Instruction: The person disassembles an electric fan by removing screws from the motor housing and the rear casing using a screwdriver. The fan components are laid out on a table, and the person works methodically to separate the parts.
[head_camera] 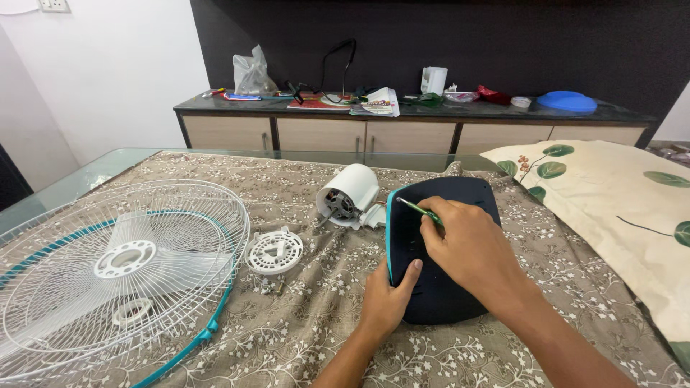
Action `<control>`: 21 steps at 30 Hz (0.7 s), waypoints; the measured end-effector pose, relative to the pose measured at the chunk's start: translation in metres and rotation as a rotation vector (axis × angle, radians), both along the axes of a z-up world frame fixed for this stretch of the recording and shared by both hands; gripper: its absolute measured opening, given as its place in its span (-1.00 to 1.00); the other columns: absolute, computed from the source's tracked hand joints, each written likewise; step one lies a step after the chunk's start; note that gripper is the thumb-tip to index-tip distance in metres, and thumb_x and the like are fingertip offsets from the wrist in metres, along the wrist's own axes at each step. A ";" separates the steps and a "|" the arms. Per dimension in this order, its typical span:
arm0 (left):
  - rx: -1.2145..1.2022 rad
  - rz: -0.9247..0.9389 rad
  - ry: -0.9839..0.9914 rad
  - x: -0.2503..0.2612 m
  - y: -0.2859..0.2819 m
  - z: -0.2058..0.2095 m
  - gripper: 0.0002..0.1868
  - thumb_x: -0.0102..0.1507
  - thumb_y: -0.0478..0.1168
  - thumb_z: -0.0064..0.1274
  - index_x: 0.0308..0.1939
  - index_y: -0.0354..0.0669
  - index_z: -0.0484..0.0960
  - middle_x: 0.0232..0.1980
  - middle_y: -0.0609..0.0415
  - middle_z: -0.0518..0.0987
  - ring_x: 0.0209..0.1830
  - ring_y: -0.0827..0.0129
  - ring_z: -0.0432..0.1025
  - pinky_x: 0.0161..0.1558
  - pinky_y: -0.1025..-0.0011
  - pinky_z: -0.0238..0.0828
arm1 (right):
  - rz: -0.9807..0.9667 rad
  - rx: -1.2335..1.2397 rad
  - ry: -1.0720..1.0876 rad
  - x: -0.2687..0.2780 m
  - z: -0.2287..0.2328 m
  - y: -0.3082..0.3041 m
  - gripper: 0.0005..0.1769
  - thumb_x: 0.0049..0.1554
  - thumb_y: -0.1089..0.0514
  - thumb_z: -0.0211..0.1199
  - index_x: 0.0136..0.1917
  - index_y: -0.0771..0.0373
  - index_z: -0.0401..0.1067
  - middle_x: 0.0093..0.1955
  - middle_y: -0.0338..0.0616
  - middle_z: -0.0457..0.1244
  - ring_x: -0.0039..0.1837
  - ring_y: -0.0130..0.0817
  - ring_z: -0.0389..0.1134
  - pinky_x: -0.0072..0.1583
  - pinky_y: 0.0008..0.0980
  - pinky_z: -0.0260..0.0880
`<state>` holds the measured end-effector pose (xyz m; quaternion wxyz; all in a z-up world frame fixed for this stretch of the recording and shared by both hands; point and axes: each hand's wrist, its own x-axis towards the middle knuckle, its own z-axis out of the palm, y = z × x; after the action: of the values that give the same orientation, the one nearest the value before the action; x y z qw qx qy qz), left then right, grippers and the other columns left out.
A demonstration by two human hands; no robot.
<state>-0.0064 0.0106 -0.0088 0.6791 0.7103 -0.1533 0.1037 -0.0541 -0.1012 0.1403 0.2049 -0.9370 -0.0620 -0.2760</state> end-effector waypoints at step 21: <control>-0.016 -0.018 0.011 0.001 0.000 -0.002 -0.54 0.28 0.07 0.12 -0.01 -0.29 0.63 -0.27 -0.01 0.74 -0.29 0.39 0.64 -0.20 0.36 0.56 | 0.007 0.031 0.043 -0.001 0.005 0.000 -0.68 0.13 0.10 0.19 0.12 0.19 0.56 -0.04 0.05 0.44 -0.13 0.00 0.50 -0.04 -0.12 0.48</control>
<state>-0.0056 0.0107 -0.0109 0.6867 0.7039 -0.1551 0.0947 -0.0548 -0.1013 0.1453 0.2217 -0.9392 -0.0568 -0.2560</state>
